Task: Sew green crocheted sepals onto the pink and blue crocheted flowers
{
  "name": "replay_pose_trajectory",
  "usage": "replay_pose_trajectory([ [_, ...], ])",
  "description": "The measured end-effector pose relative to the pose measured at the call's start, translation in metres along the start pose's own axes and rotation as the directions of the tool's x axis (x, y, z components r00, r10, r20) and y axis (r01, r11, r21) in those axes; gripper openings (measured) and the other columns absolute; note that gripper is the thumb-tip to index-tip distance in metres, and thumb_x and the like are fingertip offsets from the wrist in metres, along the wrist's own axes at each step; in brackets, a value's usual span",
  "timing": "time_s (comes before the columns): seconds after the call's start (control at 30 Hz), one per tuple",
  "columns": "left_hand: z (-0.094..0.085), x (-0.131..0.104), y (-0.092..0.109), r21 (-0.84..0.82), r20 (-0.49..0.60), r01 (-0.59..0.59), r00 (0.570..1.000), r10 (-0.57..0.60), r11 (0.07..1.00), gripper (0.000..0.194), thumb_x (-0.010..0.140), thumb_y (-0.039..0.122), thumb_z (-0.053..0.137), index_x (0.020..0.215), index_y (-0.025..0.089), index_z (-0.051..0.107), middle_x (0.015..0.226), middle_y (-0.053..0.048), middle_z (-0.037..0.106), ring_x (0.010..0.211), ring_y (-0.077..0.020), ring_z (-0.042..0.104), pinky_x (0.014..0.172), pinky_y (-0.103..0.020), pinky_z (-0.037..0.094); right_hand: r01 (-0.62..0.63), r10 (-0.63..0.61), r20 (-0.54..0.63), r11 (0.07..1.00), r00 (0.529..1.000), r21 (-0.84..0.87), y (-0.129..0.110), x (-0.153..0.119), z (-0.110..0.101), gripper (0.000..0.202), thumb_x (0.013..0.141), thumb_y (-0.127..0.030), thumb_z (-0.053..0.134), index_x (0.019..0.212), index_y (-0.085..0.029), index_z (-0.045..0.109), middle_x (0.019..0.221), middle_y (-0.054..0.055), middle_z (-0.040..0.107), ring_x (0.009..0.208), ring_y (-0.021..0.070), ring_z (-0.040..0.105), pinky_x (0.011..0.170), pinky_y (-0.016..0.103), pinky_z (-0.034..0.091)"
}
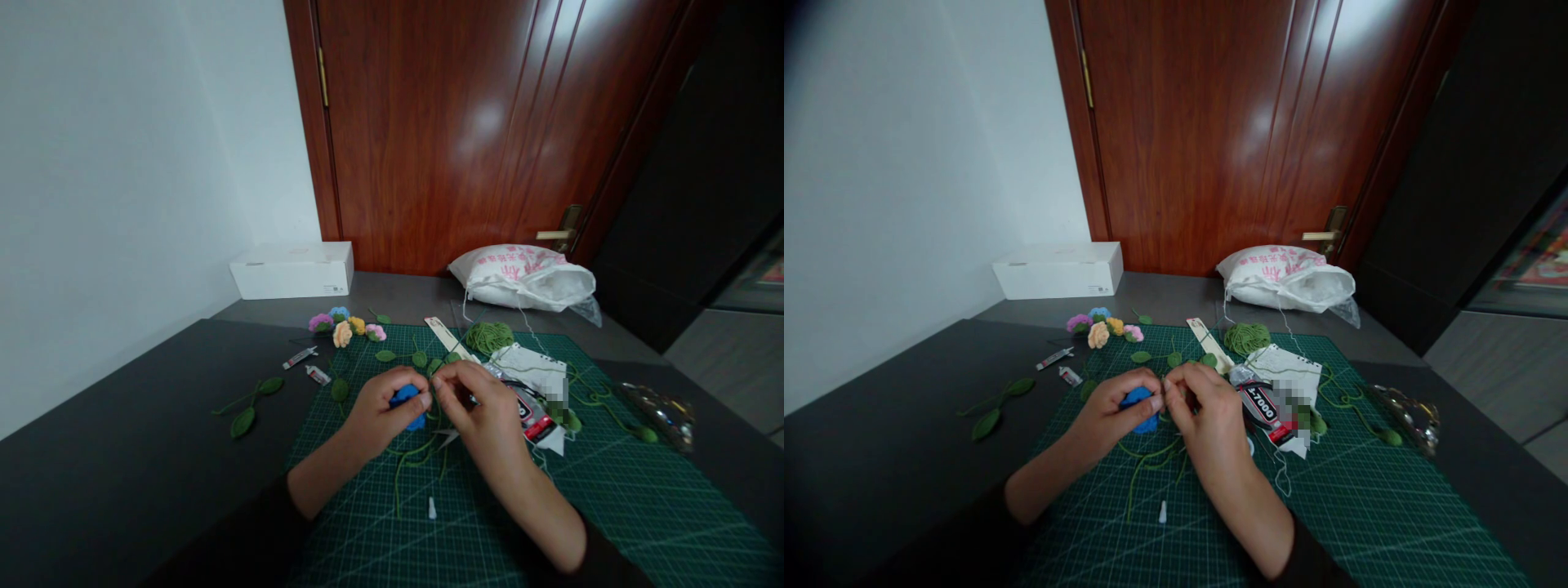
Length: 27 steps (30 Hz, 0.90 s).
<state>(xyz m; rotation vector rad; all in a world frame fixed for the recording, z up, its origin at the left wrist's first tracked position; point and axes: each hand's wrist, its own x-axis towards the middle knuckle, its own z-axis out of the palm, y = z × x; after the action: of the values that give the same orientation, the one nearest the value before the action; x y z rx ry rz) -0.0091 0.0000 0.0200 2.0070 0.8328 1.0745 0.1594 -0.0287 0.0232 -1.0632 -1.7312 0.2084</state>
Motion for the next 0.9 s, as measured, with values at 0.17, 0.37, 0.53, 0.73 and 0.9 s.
replay_pose_trajectory([
  [0.17,-0.0001,0.0009,-0.0019,0.009,0.008,-0.014,1.0,0.014,1.0,0.014,0.087,0.025,0.059,0.076,0.017,0.063,0.075,-0.001,0.06,0.074,-0.0162,0.056,0.07,-0.028,0.044,-0.019,0.019,0.027,1.0,0.999,0.012,0.0003,0.0006,-0.0004,0.016,0.09,-0.013,0.058,0.076,-0.019,0.062,0.07,0.001,0.061,0.065,0.0162,0.058,0.06,0.026,0.042],
  [0.37,0.0002,0.0013,-0.002,0.031,0.009,-0.028,1.0,0.028,0.999,0.014,0.087,0.024,0.058,0.076,0.017,0.063,0.075,-0.001,0.059,0.074,-0.016,0.056,0.069,-0.028,0.043,-0.025,0.025,0.017,0.999,1.0,0.023,0.0002,0.0008,0.0006,0.016,0.088,-0.011,0.057,0.075,-0.019,0.061,0.067,-0.001,0.059,0.063,0.0148,0.055,0.058,0.024,0.04],
  [0.53,-0.0003,0.0021,-0.002,0.062,0.006,-0.052,0.999,0.052,0.997,0.015,0.088,0.024,0.058,0.075,0.017,0.063,0.074,-0.001,0.06,0.074,-0.0163,0.057,0.069,-0.028,0.044,-0.032,0.031,0.021,0.999,0.999,0.019,0.0002,0.0012,0.0006,0.016,0.088,-0.011,0.058,0.075,-0.018,0.061,0.067,0.0,0.06,0.063,0.0148,0.056,0.059,0.024,0.04],
  [0.73,-0.0016,0.0027,-0.0012,0.133,0.012,-0.119,0.993,0.118,0.984,0.016,0.089,0.023,0.056,0.076,0.018,0.063,0.073,-0.002,0.061,0.077,-0.018,0.057,0.072,-0.03,0.045,-0.045,0.044,0.034,0.998,0.998,0.033,0.0017,0.0015,0.0005,0.016,0.088,-0.012,0.059,0.074,-0.019,0.062,0.068,0.0,0.061,0.064,0.015,0.056,0.059,0.024,0.04],
  [0.9,-0.0027,0.0031,-0.0009,0.158,0.014,-0.133,0.991,0.133,0.978,0.016,0.089,0.023,0.056,0.075,0.019,0.063,0.072,-0.002,0.062,0.077,-0.0183,0.057,0.074,-0.031,0.045,-0.052,0.05,0.028,0.997,0.998,0.056,0.0022,0.001,0.0011,0.016,0.089,-0.014,0.06,0.075,-0.019,0.063,0.068,0.0,0.061,0.064,0.0154,0.055,0.059,0.025,0.04],
])
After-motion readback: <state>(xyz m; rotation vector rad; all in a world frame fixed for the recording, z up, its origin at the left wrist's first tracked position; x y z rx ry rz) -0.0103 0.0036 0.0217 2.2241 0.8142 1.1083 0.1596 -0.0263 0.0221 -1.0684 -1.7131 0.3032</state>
